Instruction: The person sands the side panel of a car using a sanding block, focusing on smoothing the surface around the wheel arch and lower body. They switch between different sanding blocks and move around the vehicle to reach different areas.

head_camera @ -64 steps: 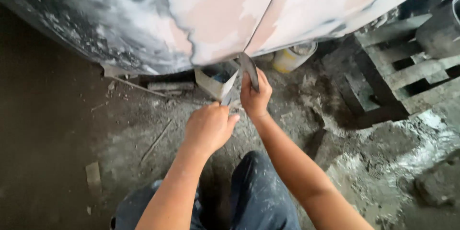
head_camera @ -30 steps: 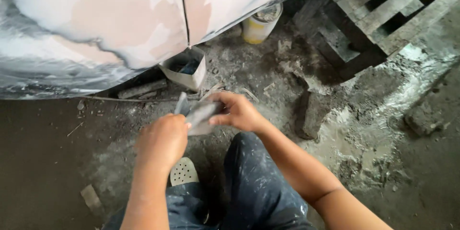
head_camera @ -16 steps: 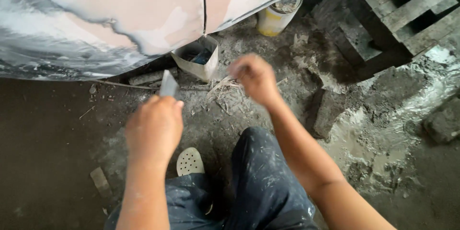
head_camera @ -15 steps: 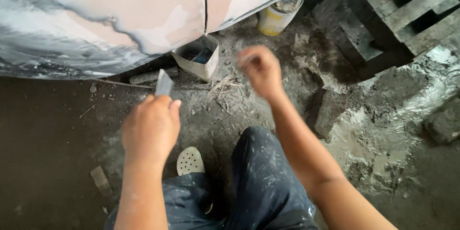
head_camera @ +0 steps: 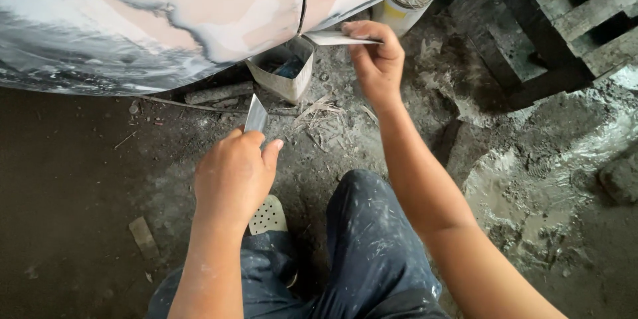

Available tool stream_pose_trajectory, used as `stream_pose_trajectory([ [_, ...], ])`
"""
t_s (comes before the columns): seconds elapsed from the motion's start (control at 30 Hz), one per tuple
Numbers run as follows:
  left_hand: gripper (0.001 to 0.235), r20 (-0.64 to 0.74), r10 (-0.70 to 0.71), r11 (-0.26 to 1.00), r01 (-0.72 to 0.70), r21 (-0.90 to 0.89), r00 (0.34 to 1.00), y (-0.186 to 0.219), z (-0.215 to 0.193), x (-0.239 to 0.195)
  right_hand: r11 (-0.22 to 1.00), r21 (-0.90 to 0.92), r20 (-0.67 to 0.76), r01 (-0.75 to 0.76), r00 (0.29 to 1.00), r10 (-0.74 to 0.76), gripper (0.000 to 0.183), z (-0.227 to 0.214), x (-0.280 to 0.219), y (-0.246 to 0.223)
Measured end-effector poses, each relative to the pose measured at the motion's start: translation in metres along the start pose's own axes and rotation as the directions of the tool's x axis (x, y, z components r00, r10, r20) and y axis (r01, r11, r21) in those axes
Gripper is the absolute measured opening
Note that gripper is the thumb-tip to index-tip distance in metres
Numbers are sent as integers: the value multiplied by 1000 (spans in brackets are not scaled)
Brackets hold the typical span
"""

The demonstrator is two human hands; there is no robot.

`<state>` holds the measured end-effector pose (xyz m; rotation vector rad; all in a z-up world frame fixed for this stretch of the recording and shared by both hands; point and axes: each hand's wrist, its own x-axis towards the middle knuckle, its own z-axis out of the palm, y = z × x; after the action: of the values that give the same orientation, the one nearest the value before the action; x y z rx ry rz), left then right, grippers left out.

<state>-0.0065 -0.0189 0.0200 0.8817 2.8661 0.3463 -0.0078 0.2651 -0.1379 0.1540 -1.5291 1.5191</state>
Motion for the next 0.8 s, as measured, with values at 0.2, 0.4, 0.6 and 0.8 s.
stream_pose_trajectory([
  [0.2,34,9,-28,1000,29,-3,1000,-5,-1,0,991,92,-67,-93,993,99,13,10,-6,3],
  [0.4,36,31,-29,1000,29,0,999,-6,-1,0,991,89,-112,-97,988,106,14,20,-13,4],
  [0.6,38,46,-62,997,64,-41,997,-4,-4,-2,997,24,-170,-74,982,77,14,29,-17,-12],
  [0.8,38,85,-70,997,72,-18,994,-2,-6,-3,724,-680,89,113,993,-72,20,20,-27,-60],
])
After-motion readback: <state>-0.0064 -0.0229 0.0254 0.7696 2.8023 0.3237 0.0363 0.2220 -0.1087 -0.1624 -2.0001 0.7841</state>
